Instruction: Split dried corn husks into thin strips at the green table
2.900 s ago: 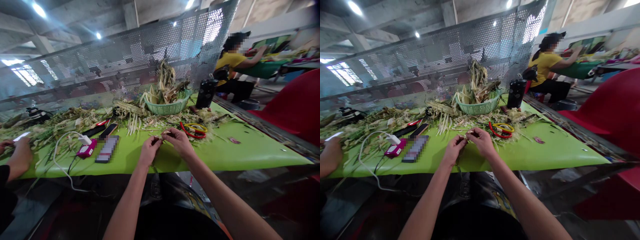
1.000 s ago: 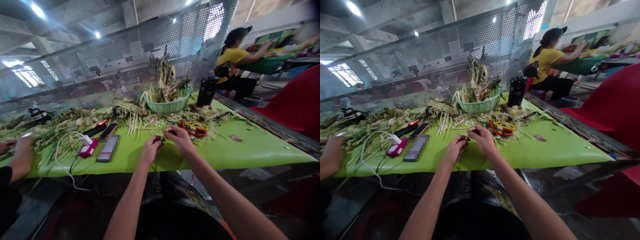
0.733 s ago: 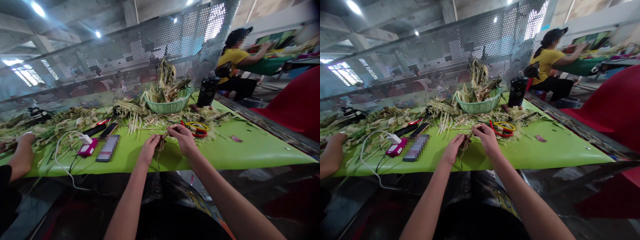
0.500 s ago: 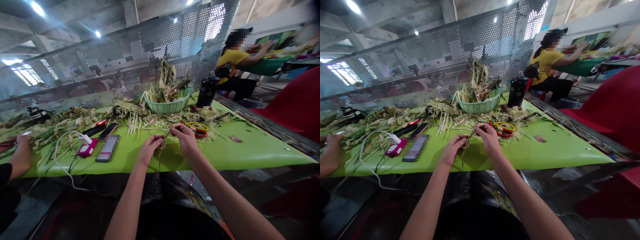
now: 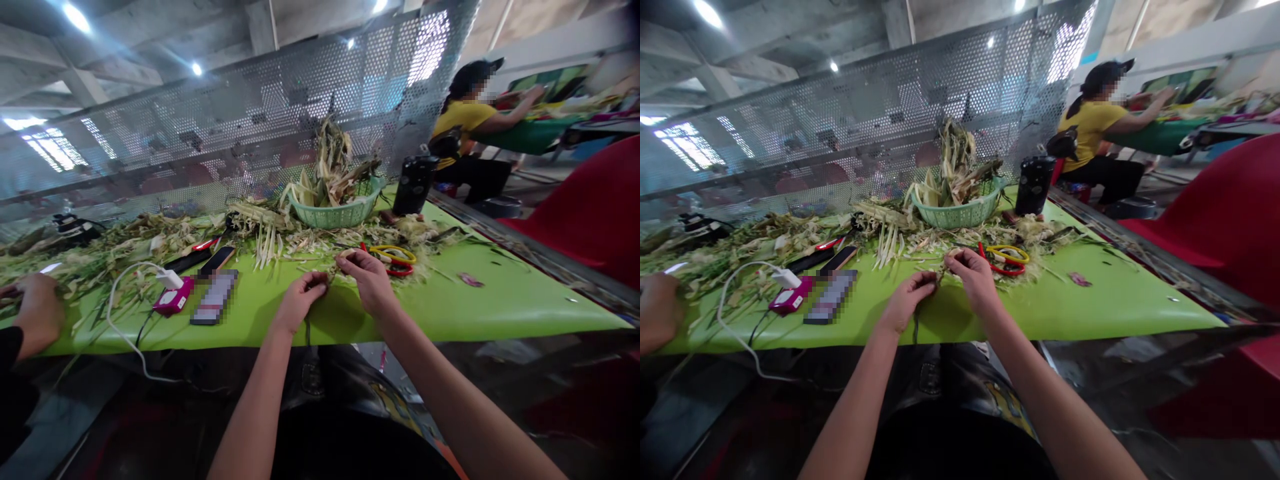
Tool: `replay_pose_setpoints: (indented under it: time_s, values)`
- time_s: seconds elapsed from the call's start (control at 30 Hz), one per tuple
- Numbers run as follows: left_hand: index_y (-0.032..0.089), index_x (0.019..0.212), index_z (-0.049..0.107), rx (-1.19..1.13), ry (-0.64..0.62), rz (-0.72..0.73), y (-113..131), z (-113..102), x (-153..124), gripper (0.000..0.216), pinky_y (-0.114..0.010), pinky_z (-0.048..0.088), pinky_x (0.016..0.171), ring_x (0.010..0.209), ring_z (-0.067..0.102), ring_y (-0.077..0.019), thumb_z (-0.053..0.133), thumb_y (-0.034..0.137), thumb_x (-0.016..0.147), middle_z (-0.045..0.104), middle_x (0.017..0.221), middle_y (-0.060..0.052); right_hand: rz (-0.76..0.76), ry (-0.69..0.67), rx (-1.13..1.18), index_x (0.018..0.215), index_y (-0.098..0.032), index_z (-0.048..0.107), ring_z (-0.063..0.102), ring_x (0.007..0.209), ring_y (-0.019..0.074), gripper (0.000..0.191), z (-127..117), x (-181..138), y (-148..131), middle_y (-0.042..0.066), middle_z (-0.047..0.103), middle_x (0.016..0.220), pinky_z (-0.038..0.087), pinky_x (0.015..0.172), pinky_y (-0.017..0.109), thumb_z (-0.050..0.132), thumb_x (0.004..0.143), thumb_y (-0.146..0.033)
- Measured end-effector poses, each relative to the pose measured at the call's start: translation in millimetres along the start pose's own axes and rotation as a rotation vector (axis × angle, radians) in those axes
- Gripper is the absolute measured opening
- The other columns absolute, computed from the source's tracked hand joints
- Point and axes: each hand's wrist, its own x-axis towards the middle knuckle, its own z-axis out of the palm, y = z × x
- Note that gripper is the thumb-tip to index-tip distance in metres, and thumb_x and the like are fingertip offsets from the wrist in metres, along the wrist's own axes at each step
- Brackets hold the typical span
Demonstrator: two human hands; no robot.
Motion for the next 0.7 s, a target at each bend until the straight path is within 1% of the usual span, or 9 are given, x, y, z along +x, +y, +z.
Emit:
replay_pose_setpoints:
  time_s: [0.1,0.2,0.33,0.43,0.5,0.53,0.6,0.63,0.7]
  values:
    - [0.021,0.110,0.067,-0.085,0.057,0.017,3,-1,1,0.033,-0.026,0.043,0.079,0.088,0.059,-0.0151,0.064,0.032,0.080,0.067,0.102,-0.005,0.045,-0.095,-0.036,0.074,-0.020,0.065,0.049,0.064,0.0133,0.018,1,0,1,-0.001,0.058,0.069,0.039,0.063,0.027,0.074,0.074,-0.036]
    - [0.019,0.101,0.068,-0.067,0.060,-0.001,3,0,2,0.030,-0.026,0.043,0.077,0.084,0.059,-0.0147,0.069,0.037,0.077,0.067,0.094,-0.004,0.056,-0.154,-0.084,0.073,-0.020,0.065,0.050,0.063,0.0141,0.021,3,0,2,-0.001,0.058,0.067,0.040,0.062,0.027,0.075,0.071,-0.038]
    - [0.017,0.089,0.069,0.046,0.033,0.023,-2,1,4,0.028,-0.027,0.042,0.080,0.082,0.057,-0.0144,0.077,0.036,0.070,0.066,0.087,-0.002,0.059,-0.171,-0.111,0.074,-0.020,0.067,0.053,0.066,0.0146,0.020,4,-2,1,-0.001,0.061,0.069,0.042,0.065,0.028,0.076,0.070,-0.037]
    - [0.016,0.087,0.068,-0.021,0.076,0.011,-4,-1,6,0.028,-0.025,0.041,0.075,0.074,0.055,-0.0115,0.077,0.036,0.069,0.065,0.081,0.000,0.056,-0.125,-0.142,0.094,-0.020,0.070,0.054,0.068,0.0147,0.027,4,-2,-1,0.000,0.063,0.075,0.043,0.064,0.028,0.072,0.073,-0.038]
    - [0.016,0.085,0.066,-0.135,0.172,0.010,-4,-3,8,0.029,-0.023,0.041,0.069,0.066,0.052,-0.0088,0.078,0.037,0.068,0.063,0.075,0.002,0.043,-0.082,-0.162,0.102,-0.020,0.068,0.054,0.068,0.0145,0.034,4,-2,-1,0.001,0.064,0.080,0.043,0.063,0.027,0.071,0.075,-0.040]
    - [0.016,0.084,0.064,-0.194,0.225,0.017,-3,-3,9,0.030,-0.023,0.040,0.066,0.062,0.051,-0.0079,0.079,0.037,0.067,0.061,0.072,0.002,0.037,-0.072,-0.176,0.100,-0.020,0.068,0.054,0.068,0.0144,0.032,3,-3,-1,0.002,0.064,0.081,0.043,0.062,0.027,0.070,0.075,-0.041]
    - [0.017,0.083,0.061,-0.293,0.311,0.035,-2,-4,10,0.032,-0.022,0.040,0.064,0.059,0.051,-0.0071,0.080,0.036,0.065,0.059,0.068,0.004,0.036,-0.099,-0.223,0.087,-0.019,0.067,0.052,0.066,0.0141,0.026,3,-3,0,0.002,0.063,0.077,0.042,0.059,0.026,0.069,0.077,-0.042]
    - [0.017,0.083,0.059,-0.332,0.335,0.041,-2,-4,10,0.033,-0.022,0.040,0.064,0.059,0.052,-0.0072,0.080,0.035,0.065,0.058,0.068,0.004,0.039,-0.138,-0.258,0.082,-0.019,0.066,0.052,0.064,0.0139,0.024,3,-4,1,0.001,0.062,0.073,0.041,0.058,0.026,0.068,0.078,-0.043]
    - [0.018,0.085,0.057,-0.391,0.353,0.045,-1,-3,11,0.035,-0.023,0.041,0.065,0.060,0.053,-0.0076,0.080,0.035,0.065,0.059,0.068,0.005,0.046,-0.251,-0.336,0.078,-0.019,0.066,0.052,0.062,0.0141,0.024,4,-5,3,0.001,0.061,0.069,0.041,0.058,0.026,0.066,0.080,-0.042]
